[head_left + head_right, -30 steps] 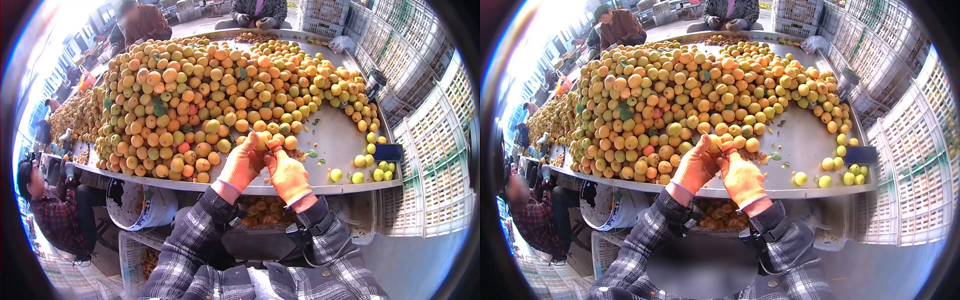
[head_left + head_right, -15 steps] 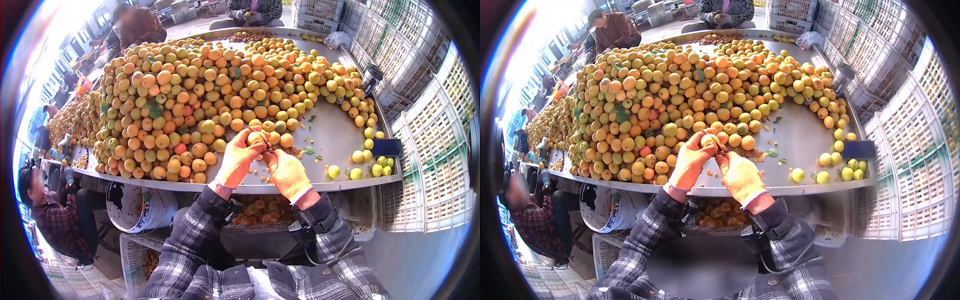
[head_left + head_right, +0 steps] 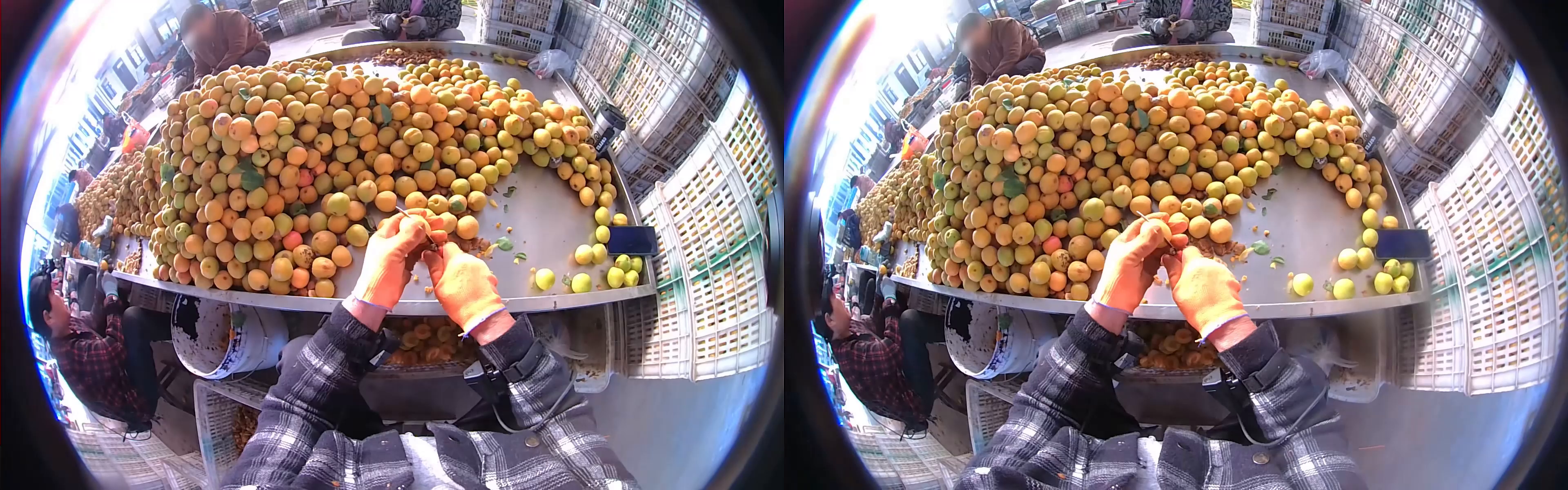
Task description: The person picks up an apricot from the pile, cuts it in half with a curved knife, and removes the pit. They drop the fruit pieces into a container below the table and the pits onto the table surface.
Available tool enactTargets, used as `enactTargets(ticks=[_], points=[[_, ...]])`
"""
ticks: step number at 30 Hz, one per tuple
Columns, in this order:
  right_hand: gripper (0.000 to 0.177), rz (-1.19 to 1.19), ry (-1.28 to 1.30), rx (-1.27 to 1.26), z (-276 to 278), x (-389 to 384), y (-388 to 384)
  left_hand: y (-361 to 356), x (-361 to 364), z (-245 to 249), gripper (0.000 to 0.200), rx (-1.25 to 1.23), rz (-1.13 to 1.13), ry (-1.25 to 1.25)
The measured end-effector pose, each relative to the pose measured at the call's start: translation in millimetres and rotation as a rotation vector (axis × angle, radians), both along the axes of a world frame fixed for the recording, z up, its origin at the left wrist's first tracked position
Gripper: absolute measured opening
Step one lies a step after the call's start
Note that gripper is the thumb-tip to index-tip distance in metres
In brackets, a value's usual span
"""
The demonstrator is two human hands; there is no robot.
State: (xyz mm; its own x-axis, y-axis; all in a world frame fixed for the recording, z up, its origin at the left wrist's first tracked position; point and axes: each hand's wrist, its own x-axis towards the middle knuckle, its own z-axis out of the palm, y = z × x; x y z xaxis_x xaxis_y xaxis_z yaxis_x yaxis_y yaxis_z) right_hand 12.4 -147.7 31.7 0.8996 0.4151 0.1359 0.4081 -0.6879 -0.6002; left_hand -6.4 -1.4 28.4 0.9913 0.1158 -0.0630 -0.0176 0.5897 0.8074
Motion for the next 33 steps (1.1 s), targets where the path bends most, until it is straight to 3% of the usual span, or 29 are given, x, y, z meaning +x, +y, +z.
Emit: enactTargets(ticks=[3, 8, 10, 11, 13, 17, 19, 20, 22, 27, 29, 30, 31, 33], points=[[0.033, 0.009, 0.049, 0.064, -3.4, 1.2, 0.4, -3.5, -0.6, 2.4, 0.041, 0.222, 0.059, -0.048], [0.042, 0.098, 0.216, 0.305, -9.2, 3.0, -2.4, -3.2, 1.1, 7.8, 0.037, 0.329, 0.047, -0.072], [0.040, 0.088, 0.797, 0.561, 3.5, -0.4, -5.7, -4.4, 0.4, 9.1, 0.036, 0.343, 0.040, -0.024], [0.040, 0.087, 0.796, 0.561, 5.2, -1.1, -6.9, -4.8, 0.2, 8.1, 0.036, 0.343, 0.040, -0.024], [0.041, 0.082, 1.155, 0.821, 6.9, -1.7, -10.2, -6.4, 0.8, 5.2, 0.036, 0.257, 0.043, -0.011], [0.044, 0.083, 1.087, 0.856, -3.9, -1.2, -4.1, -6.6, 5.0, 2.1, 0.038, 0.019, 0.089, 0.023], [0.042, 0.201, 0.472, 0.477, -12.0, 3.7, -5.6, 7.1, 12.3, -4.6, 0.043, -0.266, 0.099, -0.032], [0.042, 0.206, 0.471, 0.473, -12.6, 5.6, -10.0, 14.8, 13.1, -8.1, 0.042, -0.297, 0.128, -0.019], [0.036, 0.202, 0.163, 0.191, 1.3, 6.5, -19.8, 26.7, 14.3, -12.7, 0.035, -0.331, 0.174, 0.026], [0.030, 0.101, 0.195, 0.368, 27.4, 8.7, -23.2, 28.6, 10.6, -18.0, 0.024, -0.411, 0.142, 0.117], [0.032, 0.004, 0.118, 0.413, 24.7, 10.7, -19.9, 17.6, 7.4, -11.4, 0.020, -0.137, 0.148, 0.167], [0.035, 0.045, 0.134, 0.600, 21.8, 9.2, -15.3, 11.7, 7.5, -12.5, 0.018, -0.071, 0.113, 0.149], [0.035, 0.036, 0.135, 0.599, 22.6, 8.5, -12.9, 2.1, 6.1, -9.5, 0.017, -0.014, 0.081, 0.123], [0.036, 0.035, 0.031, 0.473, 24.7, 10.5, -11.5, -14.5, 5.5, -14.2, 0.022, 0.366, 0.160, 0.029]])
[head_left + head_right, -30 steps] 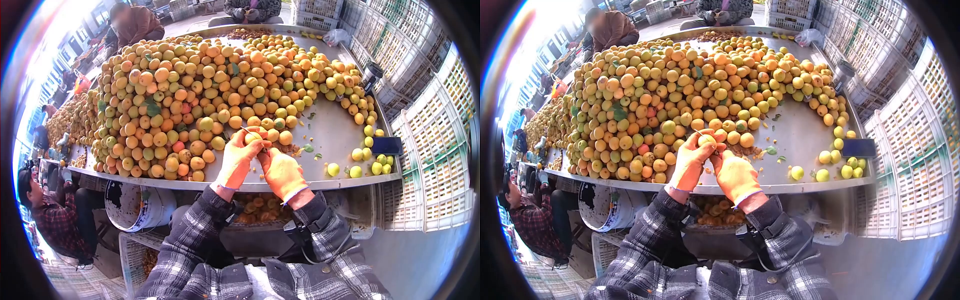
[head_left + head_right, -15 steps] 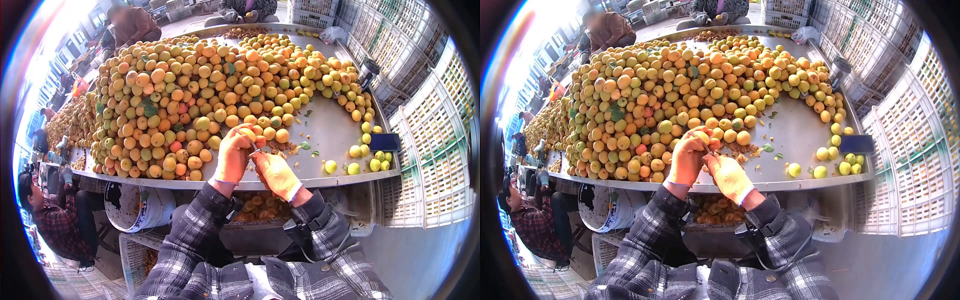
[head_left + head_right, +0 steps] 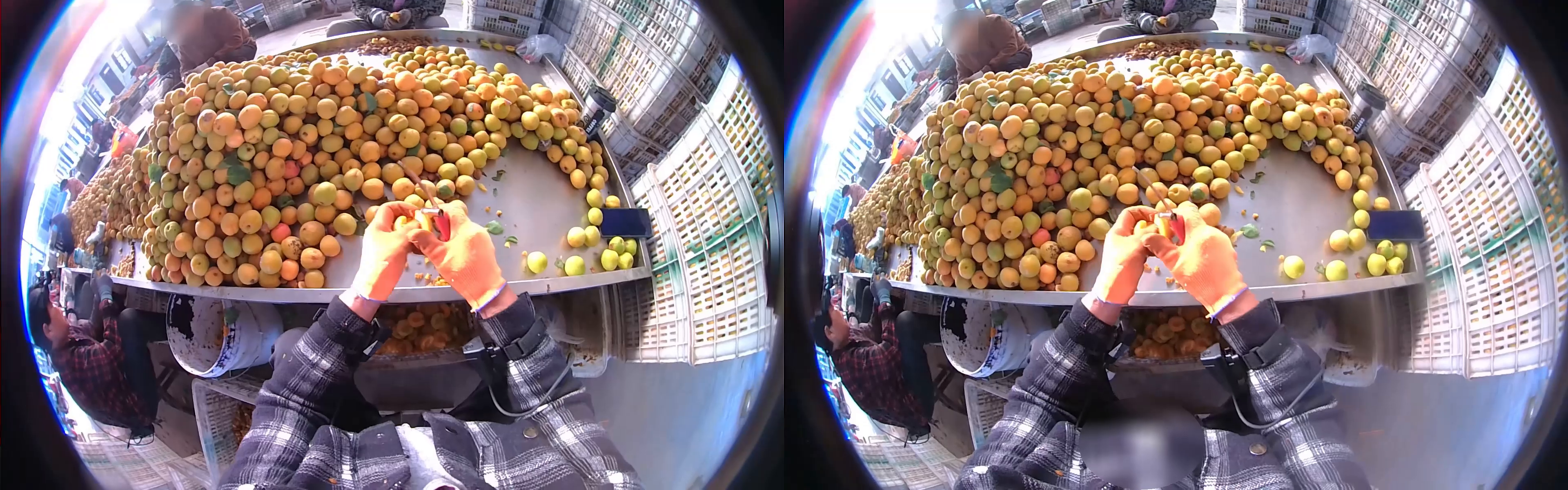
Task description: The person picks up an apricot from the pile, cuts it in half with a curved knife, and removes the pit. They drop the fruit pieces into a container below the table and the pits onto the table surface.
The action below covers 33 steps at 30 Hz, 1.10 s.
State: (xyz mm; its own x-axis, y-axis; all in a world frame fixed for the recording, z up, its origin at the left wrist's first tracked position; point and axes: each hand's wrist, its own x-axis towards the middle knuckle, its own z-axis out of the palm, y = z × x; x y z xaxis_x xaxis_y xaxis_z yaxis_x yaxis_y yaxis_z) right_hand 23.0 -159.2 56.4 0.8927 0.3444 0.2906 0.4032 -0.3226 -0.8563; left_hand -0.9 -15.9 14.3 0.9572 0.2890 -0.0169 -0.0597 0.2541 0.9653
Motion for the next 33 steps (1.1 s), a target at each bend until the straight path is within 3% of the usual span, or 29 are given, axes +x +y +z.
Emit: enactTargets(ticks=[1, 2, 5, 6, 8, 9, 12, 13, 14, 17, 18, 21, 24, 28, 30, 33], points=[[0.037, -0.023, -0.041, -0.066, -7.1, 4.0, -0.3, -6.7, -6.4, 8.3, 0.023, 0.167, -0.020, 0.054], [0.037, -0.029, -0.038, -0.069, -14.9, 8.8, -1.8, -7.7, -7.0, 6.3, 0.023, 0.164, -0.027, 0.057], [0.035, -0.070, 0.212, 0.247, -22.5, 19.6, -6.4, -3.0, -9.5, 9.2, 0.025, -0.402, -0.101, -0.051], [0.035, -0.069, 0.212, 0.249, -19.9, 18.3, -6.8, -1.9, -6.7, 7.1, 0.025, -0.400, -0.100, -0.051], [0.035, -0.106, 0.086, 0.057, -16.9, 14.7, -7.6, -1.1, -0.8, -0.2, 0.026, -0.600, 0.009, -0.058], [0.037, -0.135, -0.010, -0.044, -21.0, 12.4, -2.2, -0.7, -2.1, 1.0, 0.027, -0.684, -0.071, -0.022], [0.032, -0.053, 0.026, -0.097, -25.4, 2.3, 6.8, -11.7, -2.3, -10.2, 0.043, -1.017, -0.121, 0.033], [0.031, -0.085, 0.000, -0.114, -29.4, 3.9, 8.5, -14.2, 2.4, -13.7, 0.052, -1.063, -0.011, 0.131], [0.031, -0.085, 0.005, -0.115, -29.3, 5.7, 9.4, -14.1, 3.0, -17.5, 0.052, -1.064, -0.008, 0.135], [0.024, -0.114, 0.162, 0.345, -19.9, 12.4, 8.0, -17.5, -4.8, -10.5, 0.060, -0.834, 0.001, 0.275], [0.027, -0.090, 0.404, 0.587, -10.9, 13.1, 5.2, -20.3, -8.0, -10.3, 0.060, -0.838, 0.000, 0.283], [0.028, -0.084, 0.525, 0.885, 7.9, 11.8, 1.7, -39.5, -14.5, -13.9, 0.062, -0.689, -0.133, 0.219], [0.024, -0.144, 0.446, 0.967, 8.0, 11.2, 5.0, -50.3, -24.9, -9.5, 0.063, -0.517, -0.168, 0.248], [0.022, -0.189, 0.414, 0.951, 12.3, 7.1, 4.7, -63.7, -25.5, -4.4, 0.060, -0.517, -0.067, 0.199], [0.021, -0.182, 0.381, 1.027, 7.9, 10.0, 5.4, -64.8, -16.9, -43.8, 0.056, -0.448, 0.006, 0.178], [0.019, -0.253, 0.392, 1.042, 7.9, 13.6, 7.0, -63.6, -17.0, -54.8, 0.050, -0.421, 0.031, 0.132]])
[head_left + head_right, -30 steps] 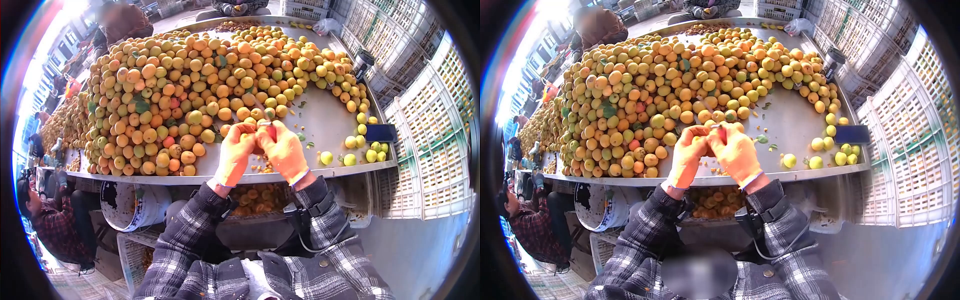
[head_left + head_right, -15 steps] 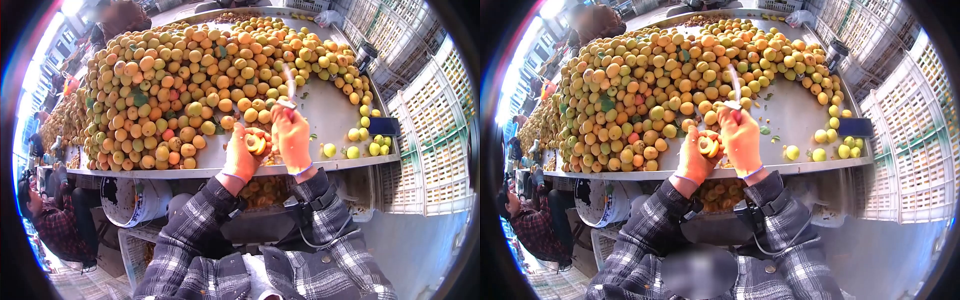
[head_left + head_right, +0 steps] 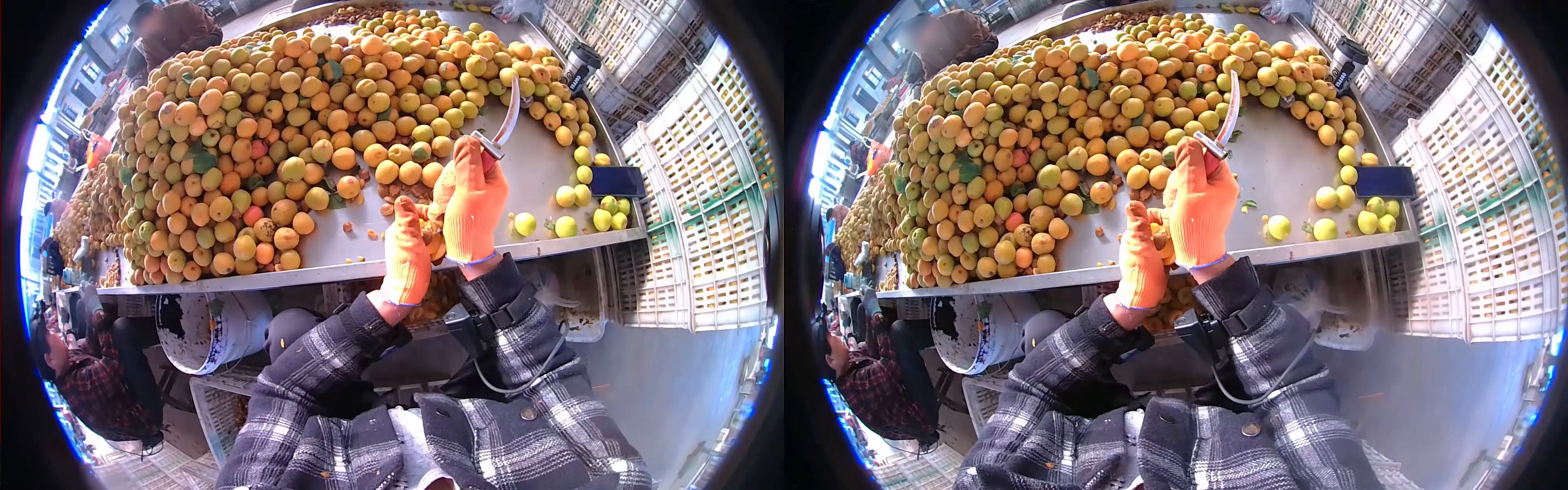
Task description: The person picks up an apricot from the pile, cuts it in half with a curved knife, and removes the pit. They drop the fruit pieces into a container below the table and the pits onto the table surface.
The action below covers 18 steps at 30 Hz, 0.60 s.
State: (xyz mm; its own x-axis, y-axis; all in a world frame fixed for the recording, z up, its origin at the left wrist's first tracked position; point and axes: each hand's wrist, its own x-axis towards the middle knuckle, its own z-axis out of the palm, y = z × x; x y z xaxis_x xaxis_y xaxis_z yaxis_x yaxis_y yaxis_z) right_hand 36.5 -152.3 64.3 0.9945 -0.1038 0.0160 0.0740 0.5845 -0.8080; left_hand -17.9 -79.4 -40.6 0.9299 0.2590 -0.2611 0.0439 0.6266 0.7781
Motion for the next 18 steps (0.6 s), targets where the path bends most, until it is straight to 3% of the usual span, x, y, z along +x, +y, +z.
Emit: enactTargets(ticks=[2, 4, 13, 18], points=[[0.021, -0.003, 0.005, -0.018, -2.1, -0.3, 2.7, -4.6, -0.3, 4.9, 0.048, -0.047, -0.037, -0.034], [0.022, -0.006, 0.011, -0.034, -6.5, 1.9, 3.6, -18.2, 3.3, 14.4, 0.049, -0.027, 0.139, -0.014], [0.025, 0.064, 0.296, 0.224, -25.4, 16.6, 3.1, -4.9, 2.5, 19.8, 0.060, 0.125, 0.046, -0.031], [0.046, 0.081, 0.393, 0.243, -34.3, 22.6, 2.7, -0.9, 9.2, 0.5, 0.058, 0.282, 0.121, -0.081]])
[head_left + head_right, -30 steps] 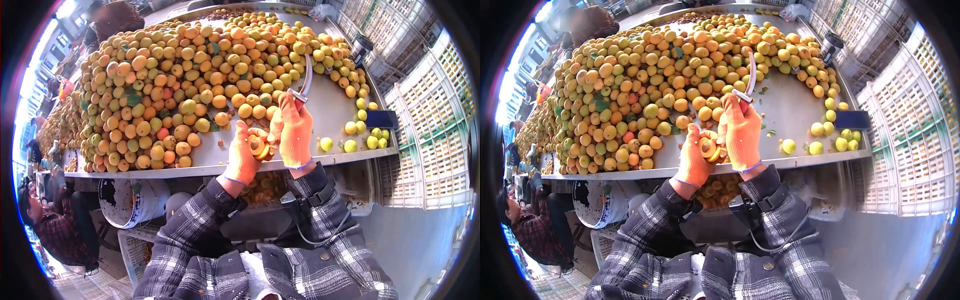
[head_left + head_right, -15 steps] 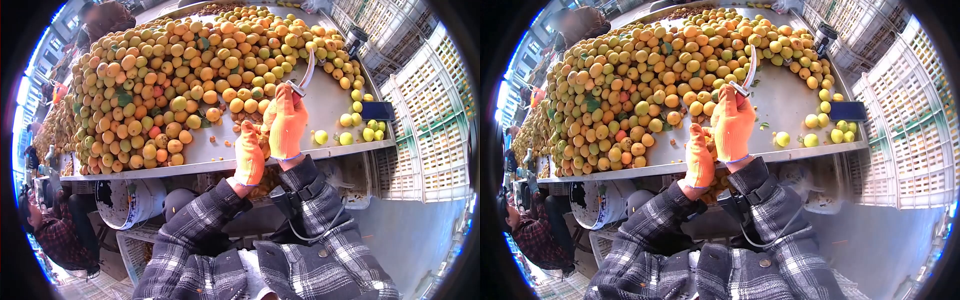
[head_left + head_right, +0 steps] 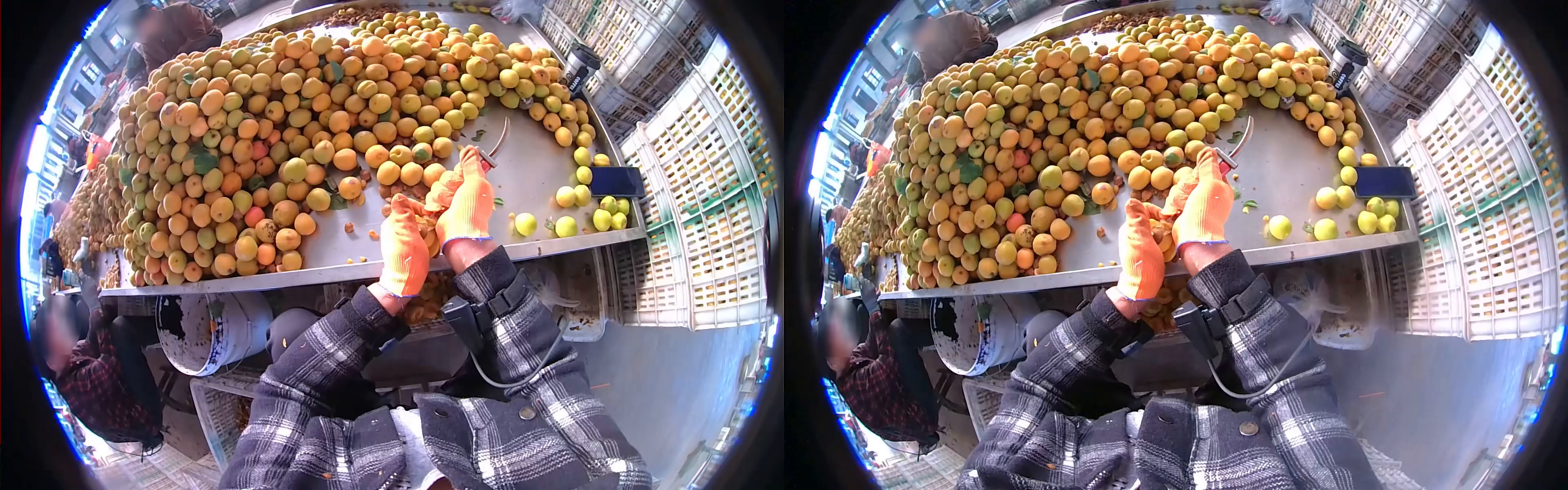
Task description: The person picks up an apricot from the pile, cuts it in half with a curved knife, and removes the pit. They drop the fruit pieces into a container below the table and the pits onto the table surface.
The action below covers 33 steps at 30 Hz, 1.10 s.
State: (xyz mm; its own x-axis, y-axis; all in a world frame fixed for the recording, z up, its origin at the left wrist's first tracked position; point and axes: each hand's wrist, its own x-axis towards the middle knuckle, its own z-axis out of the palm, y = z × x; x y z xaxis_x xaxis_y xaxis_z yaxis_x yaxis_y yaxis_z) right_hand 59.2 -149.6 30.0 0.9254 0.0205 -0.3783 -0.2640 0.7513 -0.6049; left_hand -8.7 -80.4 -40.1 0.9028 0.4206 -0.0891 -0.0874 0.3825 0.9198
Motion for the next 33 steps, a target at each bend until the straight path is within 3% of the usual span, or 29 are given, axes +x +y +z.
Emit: enactTargets(ticks=[2, 4, 8, 10, 11, 13, 14, 15, 17, 18, 21, 22, 23, 25, 27, 31, 33], points=[[0.049, 0.073, 0.033, 0.136, -6.5, 2.6, -3.1, 0.9, 0.1, -1.0, 0.057, 0.050, -0.004, -0.028], [0.050, 0.066, 0.043, 0.117, -2.5, 1.1, 2.3, -5.5, 5.2, -2.0, 0.044, -0.006, 0.124, -0.012], [0.048, 0.081, 0.051, 0.166, -1.2, 7.3, 0.4, -4.6, 16.6, -12.1, 0.051, 0.086, 0.197, -0.087], [0.042, 0.178, 0.029, 0.247, 2.7, 9.3, -7.7, 5.8, 6.6, 31.1, 0.060, -0.356, -0.102, 0.088], [0.036, 0.225, -0.022, 0.185, 7.4, 9.5, -12.2, 16.7, 7.5, 30.5, 0.060, -0.351, -0.099, 0.081], [0.025, 0.393, -0.231, -0.175, 21.7, 5.8, -21.3, 35.5, 11.4, 28.0, 0.073, -0.343, -0.405, 0.027], [0.020, 0.441, -0.347, -0.350, 14.0, 8.3, -22.6, 34.4, 15.5, 25.1, 0.081, -0.203, -0.336, 0.053], [0.023, 0.489, -0.428, -0.548, 29.6, -4.1, -25.8, 32.6, 17.4, 32.3, 0.081, -0.204, -0.332, 0.047], [0.025, 0.461, -0.797, -0.944, 1.8, -2.7, -24.5, 30.5, 17.7, 45.9, 0.080, -0.211, -0.150, 0.166], [0.024, 0.501, -0.871, -1.161, 4.2, -7.2, -25.0, 36.3, 12.1, 47.1, 0.076, -0.173, -0.233, 0.142], [0.031, 0.543, -0.809, -1.338, 17.1, -19.4, -25.6, 36.3, 10.8, 51.1, 0.070, -0.127, -0.202, 0.248], [0.026, 0.463, -0.891, -1.353, 8.1, -16.1, -25.5, 52.5, 9.4, 39.3, 0.063, -0.133, -0.430, 0.214], [0.026, 0.465, -0.893, -1.351, 1.9, -13.0, -26.2, 52.2, 10.4, 25.4, 0.063, -0.132, -0.427, 0.214], [0.031, 0.392, -0.927, -1.475, -2.9, -6.4, -28.5, 40.9, 6.4, 30.6, 0.053, 0.231, -0.322, 0.107], [0.029, 0.420, -0.949, -1.493, -4.4, -2.7, -28.5, 37.4, -9.1, 41.4, 0.041, 0.134, -0.361, 0.181], [0.029, 0.368, -0.717, -1.451, -2.9, -1.6, -27.7, 41.8, -19.5, 52.5, 0.033, 0.122, -0.478, 0.249], [0.032, 0.282, -0.652, -1.484, -1.5, 0.7, -27.7, 45.4, -19.9, 55.5, 0.032, 0.374, -0.502, 0.238]])
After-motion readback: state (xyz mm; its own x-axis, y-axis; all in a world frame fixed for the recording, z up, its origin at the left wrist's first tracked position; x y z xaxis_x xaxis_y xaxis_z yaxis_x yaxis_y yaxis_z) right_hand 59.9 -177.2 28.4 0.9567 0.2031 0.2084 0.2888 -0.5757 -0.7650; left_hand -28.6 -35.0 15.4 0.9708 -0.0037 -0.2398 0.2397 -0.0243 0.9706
